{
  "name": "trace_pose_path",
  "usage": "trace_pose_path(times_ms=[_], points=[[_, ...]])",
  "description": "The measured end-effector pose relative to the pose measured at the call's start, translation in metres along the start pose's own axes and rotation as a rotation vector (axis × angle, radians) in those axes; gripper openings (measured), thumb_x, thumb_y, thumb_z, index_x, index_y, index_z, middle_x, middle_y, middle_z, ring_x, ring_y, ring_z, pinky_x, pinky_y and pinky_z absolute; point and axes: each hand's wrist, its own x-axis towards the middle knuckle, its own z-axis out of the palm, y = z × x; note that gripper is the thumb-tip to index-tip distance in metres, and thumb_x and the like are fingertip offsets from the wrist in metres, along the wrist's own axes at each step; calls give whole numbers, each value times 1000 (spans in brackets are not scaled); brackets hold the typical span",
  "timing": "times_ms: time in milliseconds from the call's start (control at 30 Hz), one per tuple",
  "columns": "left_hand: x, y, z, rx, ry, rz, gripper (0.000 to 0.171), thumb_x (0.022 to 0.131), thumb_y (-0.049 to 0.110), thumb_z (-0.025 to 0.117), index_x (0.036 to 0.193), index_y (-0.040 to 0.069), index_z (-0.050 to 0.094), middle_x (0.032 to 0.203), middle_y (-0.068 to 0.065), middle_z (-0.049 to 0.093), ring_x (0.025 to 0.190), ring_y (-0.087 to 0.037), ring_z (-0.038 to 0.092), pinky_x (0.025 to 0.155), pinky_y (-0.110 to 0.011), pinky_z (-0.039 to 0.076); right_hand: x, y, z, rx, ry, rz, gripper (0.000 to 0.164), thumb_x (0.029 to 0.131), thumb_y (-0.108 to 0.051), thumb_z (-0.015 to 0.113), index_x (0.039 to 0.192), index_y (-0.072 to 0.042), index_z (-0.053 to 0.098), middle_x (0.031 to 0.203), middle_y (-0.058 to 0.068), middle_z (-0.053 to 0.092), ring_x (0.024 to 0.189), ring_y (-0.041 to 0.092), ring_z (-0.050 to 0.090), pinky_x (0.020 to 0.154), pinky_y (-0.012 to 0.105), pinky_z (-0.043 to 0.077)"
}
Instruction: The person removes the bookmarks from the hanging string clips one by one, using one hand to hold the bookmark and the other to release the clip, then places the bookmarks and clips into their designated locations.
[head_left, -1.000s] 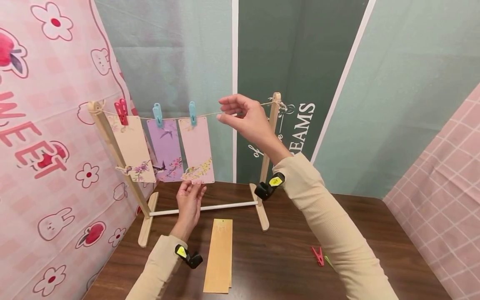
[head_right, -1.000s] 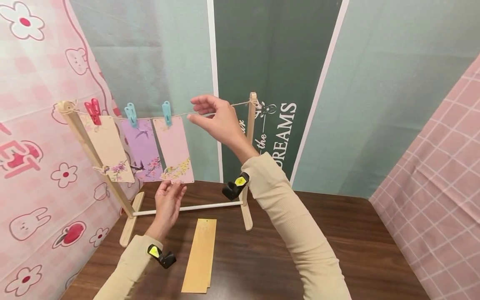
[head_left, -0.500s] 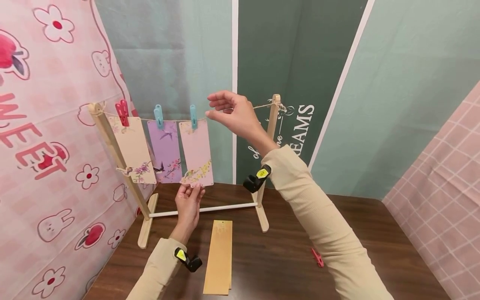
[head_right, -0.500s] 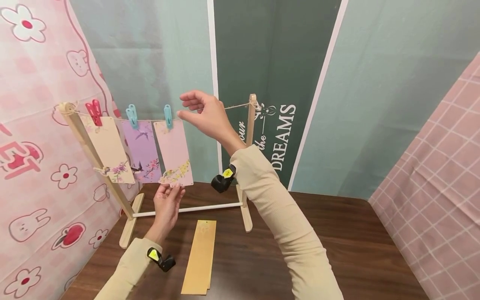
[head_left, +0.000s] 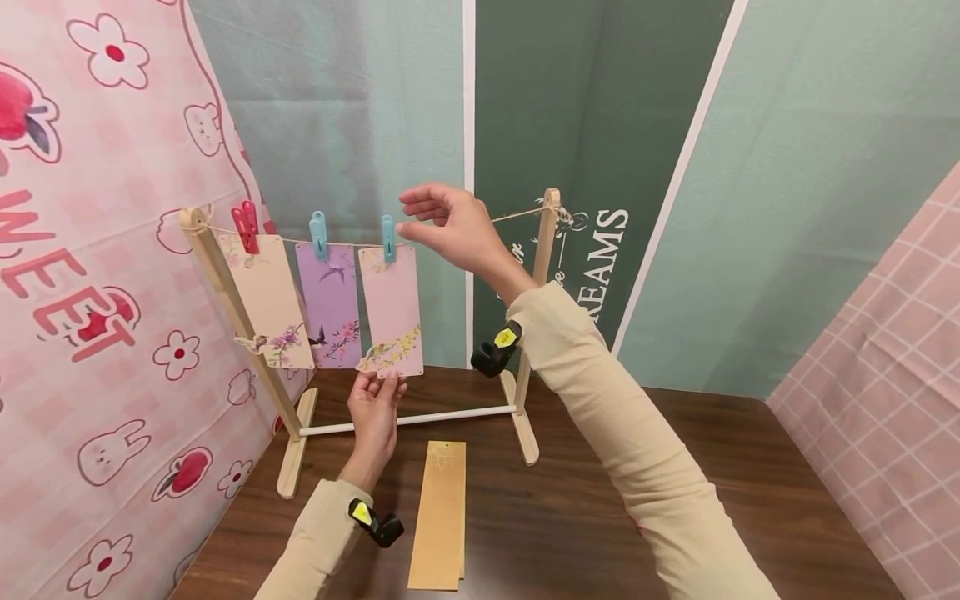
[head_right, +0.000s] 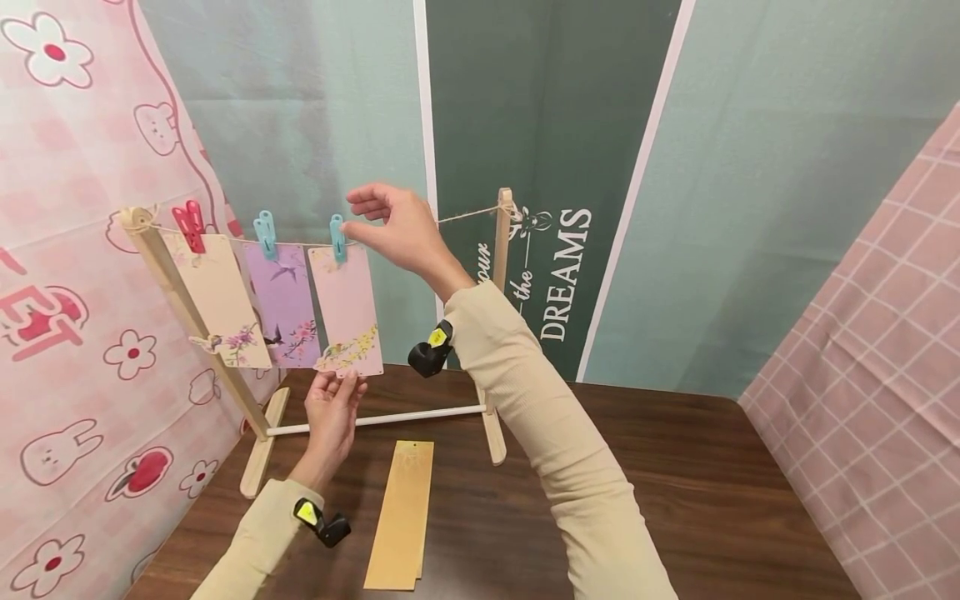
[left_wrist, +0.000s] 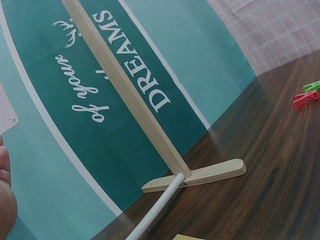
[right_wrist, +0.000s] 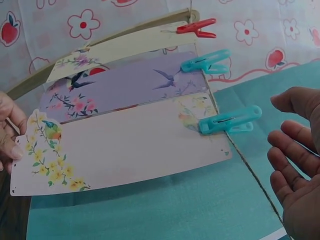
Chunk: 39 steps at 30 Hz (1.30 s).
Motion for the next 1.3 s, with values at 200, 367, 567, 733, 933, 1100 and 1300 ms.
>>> trace_pose_path(times_ms=[200,367,567,733,933,1100,1300], points=[[0,1,1,23,5,15,18,91,-14,56,97,3,56,79,-6,63,69,-11,62,64,-22,55,3,-1,5,-34,-22,17,34,88,-18,72,119,-6,64,112,2,66,103,10,59,90,20,45],[0,1,-2,36,9,23,18,91,-13,56,95,4,54,78,-6,62,69,-11,63,64,-22,55,7,-1,8,-77,-34,40,37,88,-21,71,121,-6,63,115,2,65,104,9,58,88,18,44],[1,1,-4,38,8,33,19,91,-14,55,91,4,52,77,-6,63,69,-12,64,62,-21,54,10,1,11,-120,-68,67,40,89,-23,71,124,-5,62,117,4,65,104,11,58,87,20,46],[2,0,-4,43,2,40,18,91,-14,55,93,4,54,77,-6,63,68,-12,64,62,-21,54,11,0,13,-168,-92,82,39,89,-24,71,123,-7,63,115,3,66,101,11,59,84,21,47],[2,2,-2,46,-3,46,18,91,-13,56,93,5,55,77,-5,63,68,-12,63,64,-22,54,12,-2,14,-190,-96,86,38,89,-26,71,121,-7,64,113,3,67,100,10,60,83,20,47],[2,4,0,52,-2,40,17,91,-12,57,94,5,56,79,-6,63,69,-12,63,64,-21,54,13,-3,15,-135,-86,101,35,90,-26,70,119,-7,65,108,2,68,96,8,62,81,22,49],[3,6,0,68,-2,38,15,91,-11,57,97,4,56,80,-6,63,70,-13,63,65,-23,55,14,-5,16,-110,-84,98,31,91,-26,70,116,-8,66,104,0,69,93,7,62,79,22,50]])
